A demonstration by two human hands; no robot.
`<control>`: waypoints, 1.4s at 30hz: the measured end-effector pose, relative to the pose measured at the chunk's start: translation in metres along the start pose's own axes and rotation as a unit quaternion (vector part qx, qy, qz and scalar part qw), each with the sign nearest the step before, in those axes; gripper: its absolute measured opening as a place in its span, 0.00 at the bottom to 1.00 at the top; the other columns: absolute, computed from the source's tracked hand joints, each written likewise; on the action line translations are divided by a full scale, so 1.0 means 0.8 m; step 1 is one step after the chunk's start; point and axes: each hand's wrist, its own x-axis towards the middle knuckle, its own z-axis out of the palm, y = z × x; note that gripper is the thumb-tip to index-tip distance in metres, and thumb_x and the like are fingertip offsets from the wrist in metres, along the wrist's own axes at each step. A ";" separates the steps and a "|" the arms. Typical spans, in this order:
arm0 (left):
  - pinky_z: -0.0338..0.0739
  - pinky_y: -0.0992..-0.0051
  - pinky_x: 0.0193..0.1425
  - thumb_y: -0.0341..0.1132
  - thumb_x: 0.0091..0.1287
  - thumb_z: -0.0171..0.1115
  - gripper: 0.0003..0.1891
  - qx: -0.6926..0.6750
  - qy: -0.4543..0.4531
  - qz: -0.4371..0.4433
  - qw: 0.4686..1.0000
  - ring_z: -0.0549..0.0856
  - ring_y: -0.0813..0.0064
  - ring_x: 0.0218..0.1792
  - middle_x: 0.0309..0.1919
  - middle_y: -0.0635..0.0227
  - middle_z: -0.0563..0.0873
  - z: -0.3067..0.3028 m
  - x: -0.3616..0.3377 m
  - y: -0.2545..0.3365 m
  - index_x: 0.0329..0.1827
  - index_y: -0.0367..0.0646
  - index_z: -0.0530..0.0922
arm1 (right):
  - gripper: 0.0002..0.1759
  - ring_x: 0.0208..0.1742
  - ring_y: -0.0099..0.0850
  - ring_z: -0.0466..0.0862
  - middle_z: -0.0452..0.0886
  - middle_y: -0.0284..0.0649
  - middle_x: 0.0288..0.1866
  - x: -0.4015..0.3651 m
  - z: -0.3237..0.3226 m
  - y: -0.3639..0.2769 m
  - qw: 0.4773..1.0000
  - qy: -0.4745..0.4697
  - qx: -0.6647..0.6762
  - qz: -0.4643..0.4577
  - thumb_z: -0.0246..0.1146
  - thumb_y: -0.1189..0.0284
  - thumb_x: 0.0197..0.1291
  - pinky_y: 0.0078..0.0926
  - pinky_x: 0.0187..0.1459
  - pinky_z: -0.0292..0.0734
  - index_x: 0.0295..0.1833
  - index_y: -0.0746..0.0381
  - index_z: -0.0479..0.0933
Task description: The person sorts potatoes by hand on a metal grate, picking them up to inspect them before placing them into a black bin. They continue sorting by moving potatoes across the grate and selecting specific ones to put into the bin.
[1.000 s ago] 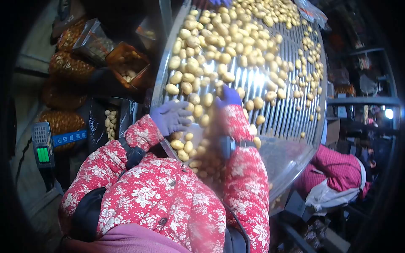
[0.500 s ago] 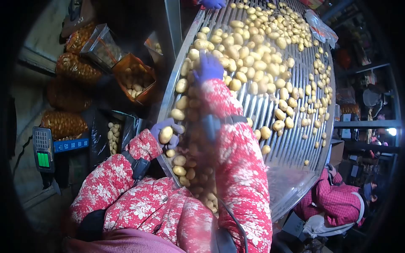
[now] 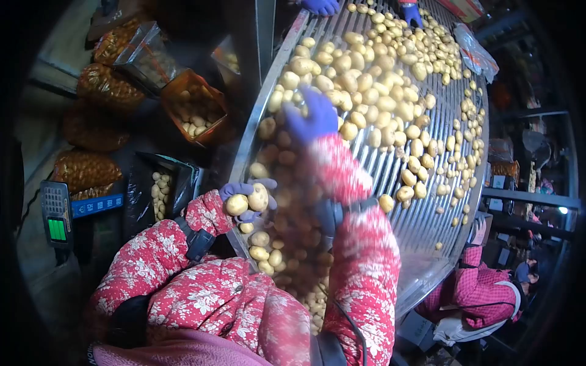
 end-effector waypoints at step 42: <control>0.76 0.59 0.64 0.38 0.66 0.67 0.34 0.098 -0.248 0.270 0.925 0.84 0.69 0.50 0.49 0.72 0.80 0.066 -0.008 -0.011 0.74 0.40 0.64 | 0.48 0.57 0.51 0.79 0.75 0.54 0.61 -0.238 -0.061 -0.045 0.492 -0.019 0.710 0.503 0.42 0.32 0.65 0.53 0.52 0.79 0.72 0.63 0.63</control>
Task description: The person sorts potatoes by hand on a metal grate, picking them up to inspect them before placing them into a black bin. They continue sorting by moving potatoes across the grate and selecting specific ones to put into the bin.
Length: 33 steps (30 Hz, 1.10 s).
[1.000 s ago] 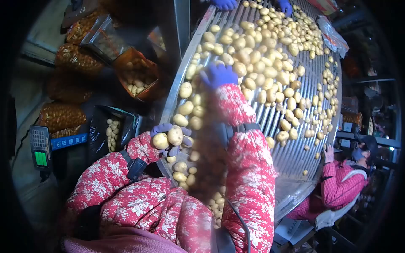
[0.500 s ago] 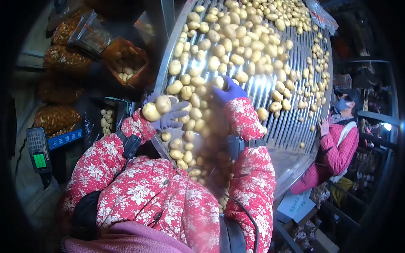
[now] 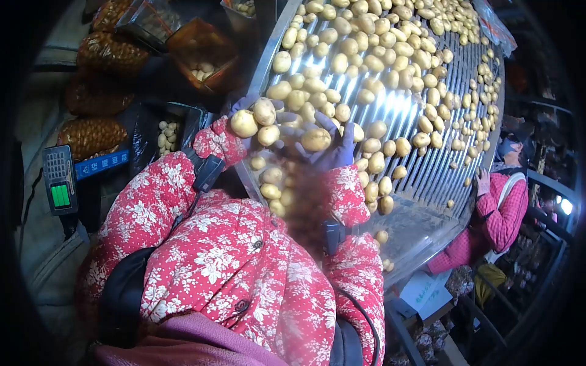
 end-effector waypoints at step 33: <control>0.65 0.34 0.66 0.53 0.69 0.55 0.29 -0.141 0.375 0.071 0.914 0.75 0.38 0.59 0.54 0.44 0.77 -0.136 -0.118 0.164 0.62 0.39 0.68 | 0.36 0.51 0.45 0.81 0.78 0.49 0.55 -0.030 0.006 0.132 0.972 -0.072 -0.212 0.074 0.57 0.46 0.66 0.45 0.50 0.79 0.66 0.66 0.69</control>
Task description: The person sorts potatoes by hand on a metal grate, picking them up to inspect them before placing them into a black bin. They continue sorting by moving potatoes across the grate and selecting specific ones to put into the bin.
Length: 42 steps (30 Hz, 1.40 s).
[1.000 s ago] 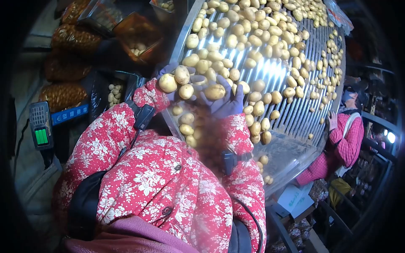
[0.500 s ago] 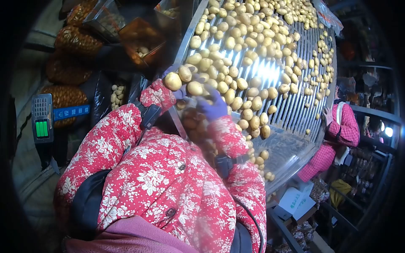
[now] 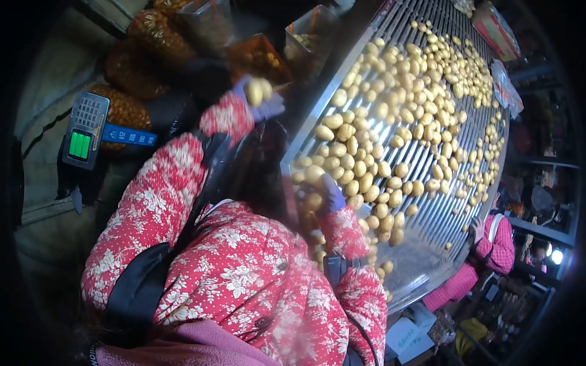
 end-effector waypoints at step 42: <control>0.50 0.40 0.76 0.39 0.59 0.60 0.21 0.908 -0.272 0.316 0.032 0.67 0.53 0.71 0.64 0.58 0.75 0.071 0.036 -0.167 0.58 0.58 0.79 | 0.30 0.58 0.50 0.82 0.82 0.51 0.57 0.127 -0.033 -0.233 0.551 0.241 -0.797 -0.057 0.68 0.57 0.56 0.42 0.59 0.76 0.62 0.59 0.74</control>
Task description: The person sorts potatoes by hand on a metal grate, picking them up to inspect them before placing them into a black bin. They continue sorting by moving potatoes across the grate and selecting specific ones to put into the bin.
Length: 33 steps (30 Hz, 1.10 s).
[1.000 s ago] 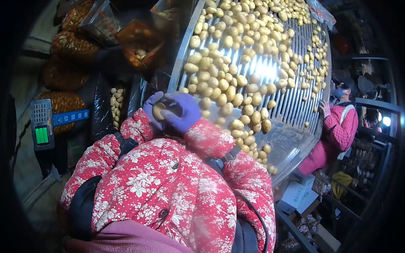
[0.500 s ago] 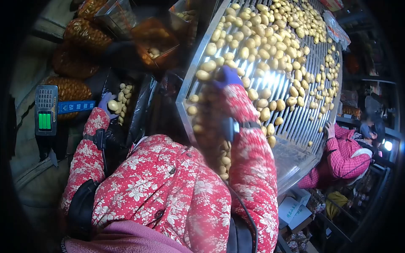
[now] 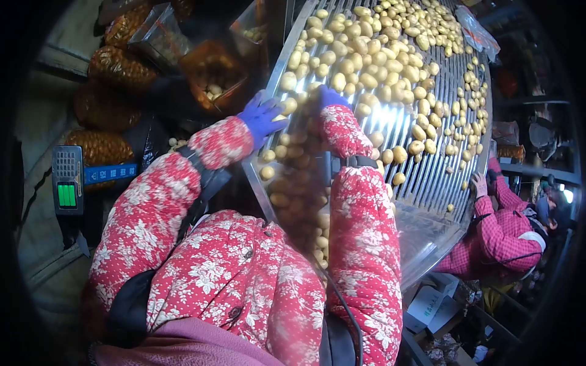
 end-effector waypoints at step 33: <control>0.70 0.66 0.65 0.44 0.69 0.59 0.26 -0.461 0.095 -0.572 0.671 0.73 0.63 0.63 0.61 0.58 0.75 0.039 -0.542 -0.129 0.67 0.41 0.72 | 0.35 0.64 0.39 0.77 0.77 0.46 0.63 -0.233 0.093 -0.227 0.750 -0.307 0.576 -0.109 0.67 0.53 0.60 0.33 0.60 0.74 0.70 0.55 0.70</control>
